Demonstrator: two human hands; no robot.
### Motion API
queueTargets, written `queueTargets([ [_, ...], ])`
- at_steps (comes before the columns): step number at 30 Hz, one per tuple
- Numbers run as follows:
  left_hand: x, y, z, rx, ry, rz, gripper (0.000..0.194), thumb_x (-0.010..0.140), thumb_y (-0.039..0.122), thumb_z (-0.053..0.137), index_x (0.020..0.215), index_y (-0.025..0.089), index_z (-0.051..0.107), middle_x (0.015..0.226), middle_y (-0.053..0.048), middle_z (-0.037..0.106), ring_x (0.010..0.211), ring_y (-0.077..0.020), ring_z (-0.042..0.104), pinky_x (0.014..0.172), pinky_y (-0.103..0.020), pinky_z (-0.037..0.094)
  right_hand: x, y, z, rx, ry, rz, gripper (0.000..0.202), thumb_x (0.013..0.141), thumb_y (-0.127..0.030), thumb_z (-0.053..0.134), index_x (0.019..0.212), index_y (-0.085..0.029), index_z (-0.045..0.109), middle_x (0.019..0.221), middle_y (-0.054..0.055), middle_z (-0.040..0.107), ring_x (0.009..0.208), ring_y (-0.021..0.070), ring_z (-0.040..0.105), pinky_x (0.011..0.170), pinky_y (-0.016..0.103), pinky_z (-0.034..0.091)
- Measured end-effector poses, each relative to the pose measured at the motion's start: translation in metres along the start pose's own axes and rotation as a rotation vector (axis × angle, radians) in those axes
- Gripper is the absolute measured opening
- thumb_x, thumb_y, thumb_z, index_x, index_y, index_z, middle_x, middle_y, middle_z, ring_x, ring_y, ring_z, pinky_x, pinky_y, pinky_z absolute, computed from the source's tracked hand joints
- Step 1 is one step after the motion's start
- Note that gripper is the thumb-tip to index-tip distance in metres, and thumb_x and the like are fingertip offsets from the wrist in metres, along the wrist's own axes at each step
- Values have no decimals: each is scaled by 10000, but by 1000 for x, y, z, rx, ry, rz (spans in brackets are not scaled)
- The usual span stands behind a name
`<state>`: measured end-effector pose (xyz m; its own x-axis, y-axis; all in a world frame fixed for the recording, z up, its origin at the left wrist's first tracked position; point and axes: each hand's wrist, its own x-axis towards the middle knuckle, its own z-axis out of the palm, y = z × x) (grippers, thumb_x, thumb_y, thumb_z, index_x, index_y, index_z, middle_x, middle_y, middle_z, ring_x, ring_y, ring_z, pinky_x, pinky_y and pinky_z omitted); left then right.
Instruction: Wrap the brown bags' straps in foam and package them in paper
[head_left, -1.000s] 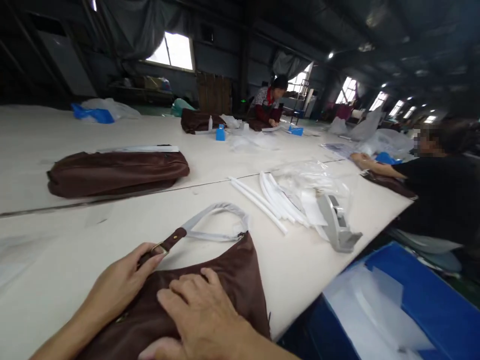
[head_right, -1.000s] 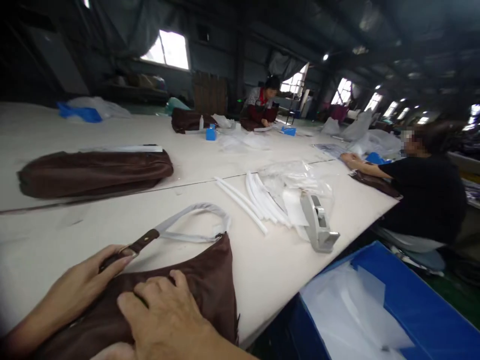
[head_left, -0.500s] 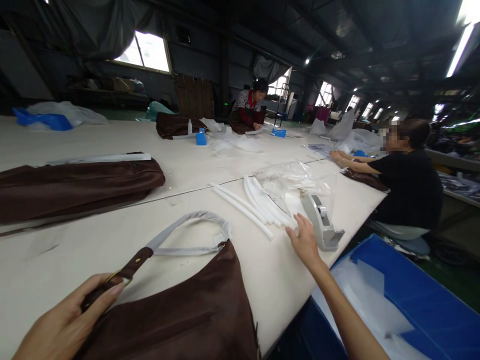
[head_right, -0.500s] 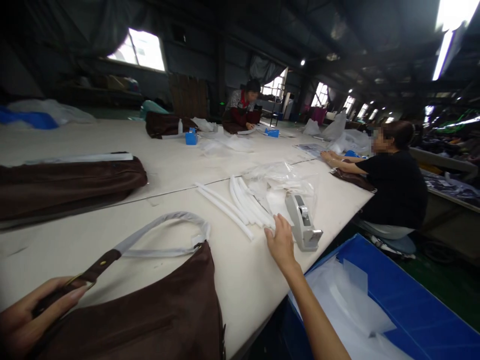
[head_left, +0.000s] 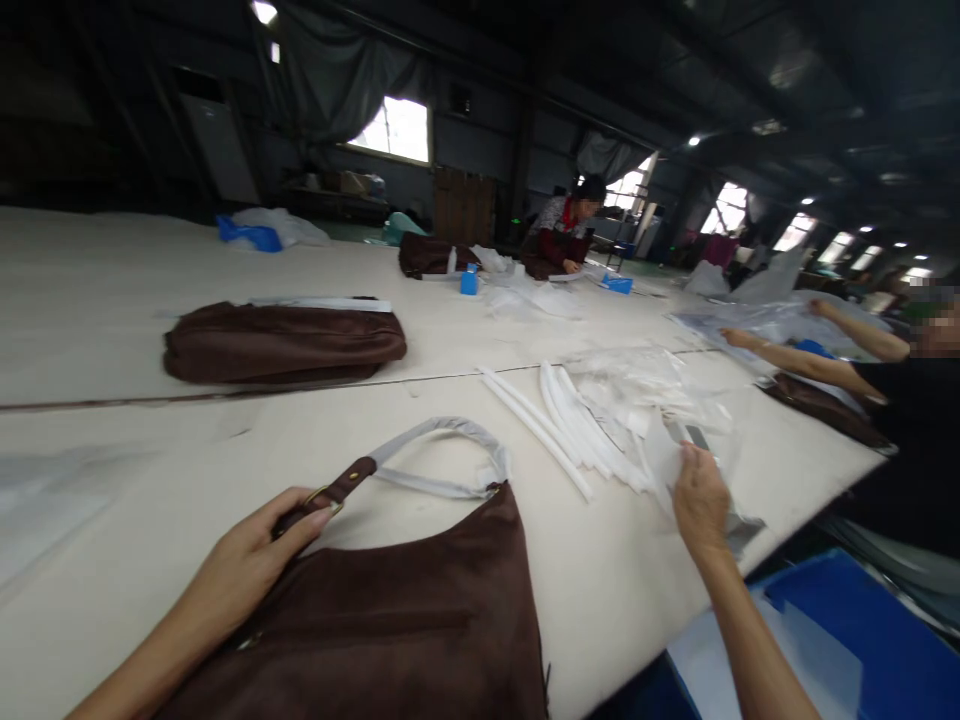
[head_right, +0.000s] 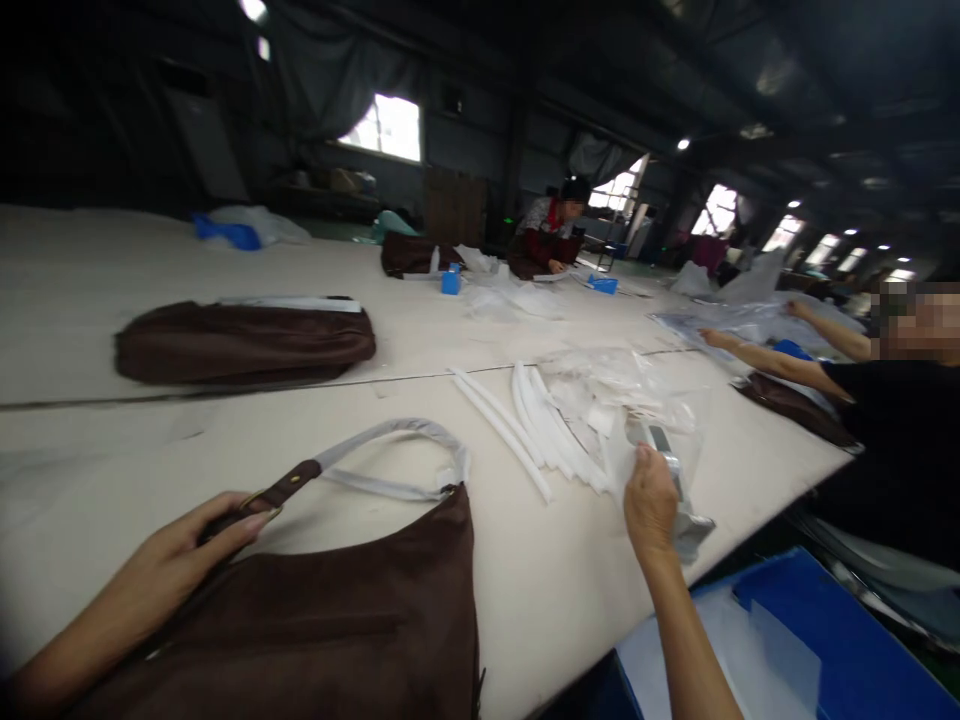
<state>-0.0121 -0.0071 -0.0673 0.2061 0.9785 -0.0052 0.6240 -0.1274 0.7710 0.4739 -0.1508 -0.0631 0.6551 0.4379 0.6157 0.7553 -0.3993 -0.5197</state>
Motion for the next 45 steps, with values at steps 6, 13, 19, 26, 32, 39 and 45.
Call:
queueTargets([
  [6,-15,9,1,-339,65,-7,378,770,577,590,781,199,580,642,35,526,601,-145,467,578,-238,347,-20,-79,-14,144,-133,5,592,880,-719,333,928,-201,615,790,76,635,759,256,585,732,372,436],
  [13,-25,-1,4,-590,100,24,376,813,557,570,771,184,550,628,42,484,536,-107,367,524,-228,254,-91,-204,47,569,-629,-164,525,888,-701,385,842,-220,591,715,30,611,672,204,554,640,321,437],
  [19,-27,-5,7,-693,101,82,372,798,550,576,798,179,566,602,53,448,548,-113,362,538,-240,260,-152,-266,89,926,-1063,108,476,824,-698,532,827,-223,567,685,3,583,628,182,574,531,298,485],
  [26,-19,-15,15,-755,144,126,292,758,456,628,784,166,630,703,15,555,679,-149,463,639,-258,345,-176,-292,73,1117,-1314,254,462,766,-489,757,1094,-203,600,1035,50,688,918,182,670,714,271,568],
  [32,-21,-18,13,-866,169,109,309,774,473,630,780,164,636,605,36,499,563,-124,404,551,-249,289,-172,-283,98,1185,-1349,527,343,662,-289,803,940,-202,622,911,19,726,785,174,685,669,294,568],
  [39,-26,-14,7,-912,175,132,299,755,454,656,804,160,680,720,-5,576,589,-120,444,542,-248,301,-178,-298,118,1163,-1310,534,191,560,-152,678,726,-186,590,642,-14,666,599,177,629,622,326,564],
  [45,-25,-16,11,-902,199,88,304,754,434,654,921,182,621,678,38,510,570,-114,434,539,-231,329,-193,-330,108,1414,-1245,560,260,595,-223,732,809,-196,588,768,2,697,765,186,673,778,340,554],
])
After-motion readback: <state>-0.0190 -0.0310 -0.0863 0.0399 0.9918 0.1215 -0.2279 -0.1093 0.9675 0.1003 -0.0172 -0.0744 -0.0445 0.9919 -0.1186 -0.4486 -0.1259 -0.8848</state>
